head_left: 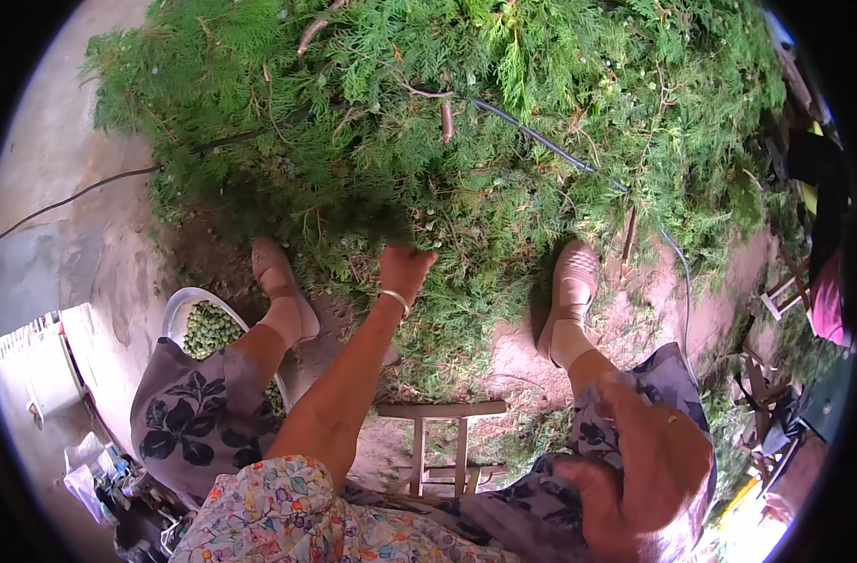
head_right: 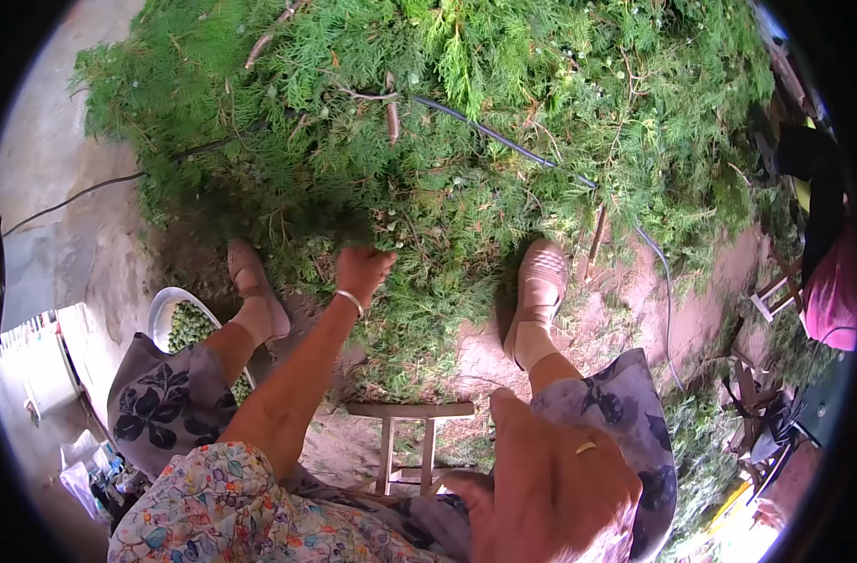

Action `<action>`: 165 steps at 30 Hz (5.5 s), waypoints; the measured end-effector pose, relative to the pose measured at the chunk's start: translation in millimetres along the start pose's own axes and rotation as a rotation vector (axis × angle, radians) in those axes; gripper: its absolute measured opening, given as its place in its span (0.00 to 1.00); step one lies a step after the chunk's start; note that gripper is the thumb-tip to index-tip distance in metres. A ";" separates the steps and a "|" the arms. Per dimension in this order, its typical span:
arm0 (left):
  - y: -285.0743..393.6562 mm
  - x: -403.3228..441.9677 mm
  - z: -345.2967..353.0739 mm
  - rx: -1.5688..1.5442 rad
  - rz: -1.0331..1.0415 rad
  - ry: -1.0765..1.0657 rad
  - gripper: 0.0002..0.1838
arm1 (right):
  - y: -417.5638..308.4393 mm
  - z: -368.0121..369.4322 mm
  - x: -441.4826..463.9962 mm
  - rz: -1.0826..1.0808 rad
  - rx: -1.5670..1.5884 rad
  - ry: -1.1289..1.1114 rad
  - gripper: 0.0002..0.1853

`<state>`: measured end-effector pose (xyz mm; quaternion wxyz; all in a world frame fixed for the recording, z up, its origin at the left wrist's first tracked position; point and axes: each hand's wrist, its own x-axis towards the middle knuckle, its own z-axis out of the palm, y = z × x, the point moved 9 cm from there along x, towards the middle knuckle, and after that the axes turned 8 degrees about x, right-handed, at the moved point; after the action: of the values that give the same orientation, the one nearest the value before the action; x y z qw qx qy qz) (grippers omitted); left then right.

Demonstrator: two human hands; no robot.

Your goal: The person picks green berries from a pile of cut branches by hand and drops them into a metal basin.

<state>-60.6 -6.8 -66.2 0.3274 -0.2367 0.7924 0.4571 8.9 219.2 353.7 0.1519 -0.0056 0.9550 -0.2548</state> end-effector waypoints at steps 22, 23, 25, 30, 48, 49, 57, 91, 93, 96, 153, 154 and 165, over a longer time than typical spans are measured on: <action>41.0 7.1 -10.5 0.022 0.329 0.240 0.10 | 5.0 19.9 11.7 -0.042 -0.002 -0.031 0.32; 64.6 0.8 -14.9 0.418 0.602 0.549 0.09 | 5.1 20.0 12.3 -0.043 0.001 -0.032 0.32; 72.4 9.4 -5.3 0.487 0.517 0.522 0.10 | 5.9 21.1 13.8 -0.043 0.000 -0.035 0.32; 76.5 1.7 -6.0 0.587 0.570 0.516 0.09 | 6.5 22.1 13.2 -0.046 0.008 -0.038 0.32; 92.9 22.8 4.6 0.827 0.474 0.467 0.09 | 6.1 23.2 16.0 -0.065 0.032 -0.044 0.33; 93.5 23.0 4.1 0.824 0.476 0.467 0.09 | 5.5 23.0 14.9 -0.068 0.031 -0.041 0.33; 99.1 -67.8 3.0 -0.889 -0.019 -0.350 0.08 | 2.8 -4.3 10.1 -0.008 0.222 0.085 0.33; 251.6 -308.2 -92.2 -0.777 0.375 -0.631 0.07 | -49.6 -40.0 41.6 -0.305 0.711 0.438 0.14; 248.1 -310.6 -86.7 -0.739 0.367 -0.641 0.07 | -54.0 -36.9 42.1 -0.240 0.816 0.349 0.15; 246.3 -316.4 -74.7 -0.635 0.420 -0.704 0.08 | -61.4 -18.0 46.7 -0.167 0.952 0.118 0.09; 225.9 -339.9 -31.1 -1.079 0.304 -0.768 0.07 | -44.6 -0.5 38.0 -0.011 1.629 0.062 0.05; 227.1 -340.8 -32.0 -1.051 0.306 -0.784 0.05 | -46.3 0.9 37.4 -0.011 1.675 0.051 0.05; 116.0 -371.8 -354.3 -0.906 0.566 0.276 0.08 | -36.3 -13.1 27.9 -0.077 0.973 0.117 0.15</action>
<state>4.5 -235.6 403.6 -0.0498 -0.1893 0.5845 0.7874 -24.0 191.5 374.3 0.0734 0.0452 0.7312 -0.6767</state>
